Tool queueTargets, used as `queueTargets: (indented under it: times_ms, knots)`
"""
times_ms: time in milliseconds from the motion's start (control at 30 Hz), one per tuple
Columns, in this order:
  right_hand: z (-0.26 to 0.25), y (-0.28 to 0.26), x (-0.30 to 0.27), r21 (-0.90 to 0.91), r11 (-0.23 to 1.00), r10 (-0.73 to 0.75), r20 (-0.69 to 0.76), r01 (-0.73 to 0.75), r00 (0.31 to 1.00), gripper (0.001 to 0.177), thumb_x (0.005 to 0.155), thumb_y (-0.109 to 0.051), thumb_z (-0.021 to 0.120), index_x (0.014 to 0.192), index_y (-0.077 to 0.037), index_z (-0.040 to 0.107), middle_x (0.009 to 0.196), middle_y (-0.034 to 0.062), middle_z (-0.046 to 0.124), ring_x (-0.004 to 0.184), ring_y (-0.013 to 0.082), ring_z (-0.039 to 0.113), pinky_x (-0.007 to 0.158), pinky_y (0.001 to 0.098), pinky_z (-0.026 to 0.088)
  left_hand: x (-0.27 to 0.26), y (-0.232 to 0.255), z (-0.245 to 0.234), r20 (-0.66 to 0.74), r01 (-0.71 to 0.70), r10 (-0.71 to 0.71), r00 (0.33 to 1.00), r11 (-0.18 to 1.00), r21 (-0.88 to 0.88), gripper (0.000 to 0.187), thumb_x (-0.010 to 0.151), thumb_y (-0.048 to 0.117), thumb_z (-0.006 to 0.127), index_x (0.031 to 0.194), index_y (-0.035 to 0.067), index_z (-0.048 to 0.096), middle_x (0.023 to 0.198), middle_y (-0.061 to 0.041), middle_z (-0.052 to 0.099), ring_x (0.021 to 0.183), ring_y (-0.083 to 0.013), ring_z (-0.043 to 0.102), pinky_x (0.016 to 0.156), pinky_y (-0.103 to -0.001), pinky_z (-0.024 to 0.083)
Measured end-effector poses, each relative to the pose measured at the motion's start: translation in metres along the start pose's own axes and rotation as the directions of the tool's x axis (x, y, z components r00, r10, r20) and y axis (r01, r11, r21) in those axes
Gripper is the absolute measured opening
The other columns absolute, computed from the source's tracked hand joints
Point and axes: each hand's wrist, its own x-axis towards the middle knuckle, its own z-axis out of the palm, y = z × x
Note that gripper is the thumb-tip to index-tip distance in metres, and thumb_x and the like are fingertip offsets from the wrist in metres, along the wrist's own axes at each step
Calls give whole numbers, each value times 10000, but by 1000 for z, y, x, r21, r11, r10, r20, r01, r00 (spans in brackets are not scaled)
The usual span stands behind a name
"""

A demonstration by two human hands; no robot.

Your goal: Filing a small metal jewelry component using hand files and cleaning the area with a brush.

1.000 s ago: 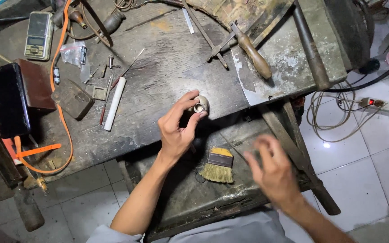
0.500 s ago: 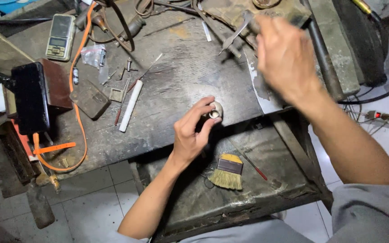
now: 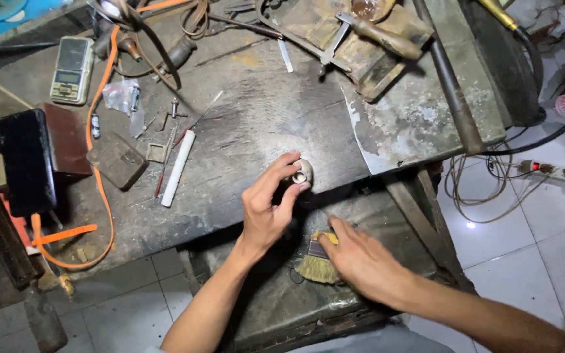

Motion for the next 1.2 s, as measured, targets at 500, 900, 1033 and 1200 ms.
queueTargets:
  times_ms: [500, 900, 1033, 1200]
  knots:
    - [-86, 39, -5, 373, 892, -129, -331, 255, 935, 480, 686, 123, 655, 1163, 77, 623, 1025, 298, 713, 1025, 496, 677, 930, 556, 543, 9, 1, -4, 5, 214, -215, 977, 972, -97, 189, 997, 105, 647, 1172, 37, 670, 1146, -121, 770, 1089, -295, 734, 919, -415, 576]
    - [-127, 69, 104, -171, 985, -104, -556, 9, 825, 212, 970, -32, 477, 1002, -120, 668, 859, 69, 644, 857, 303, 676, 756, 469, 581, 39, -4, -5, 95, 233, -242, 966, 968, 91, 214, 939, 124, 720, 1144, 91, 670, 966, -152, 784, 962, -346, 759, 830, -424, 598]
    - [-144, 39, 45, -47, 995, 66, -318, -85, 946, 259, 962, -53, 413, 930, -151, 651, 790, 70, 685, 812, 330, 729, 715, 501, 589, 43, -5, -10, 183, 233, -245, 952, 969, 84, 213, 935, 121, 721, 1144, 114, 679, 993, -135, 786, 980, -345, 752, 855, -432, 590]
    - [-143, 59, 29, -130, 991, -83, -526, 16, 847, 307, 1006, 6, 433, 1203, -75, 653, 1048, 137, 702, 1110, 337, 671, 942, 426, 532, 43, -8, -2, 174, 218, -219, 960, 976, 30, 205, 957, 119, 704, 1161, 117, 684, 1041, -122, 783, 999, -328, 751, 862, -426, 589]
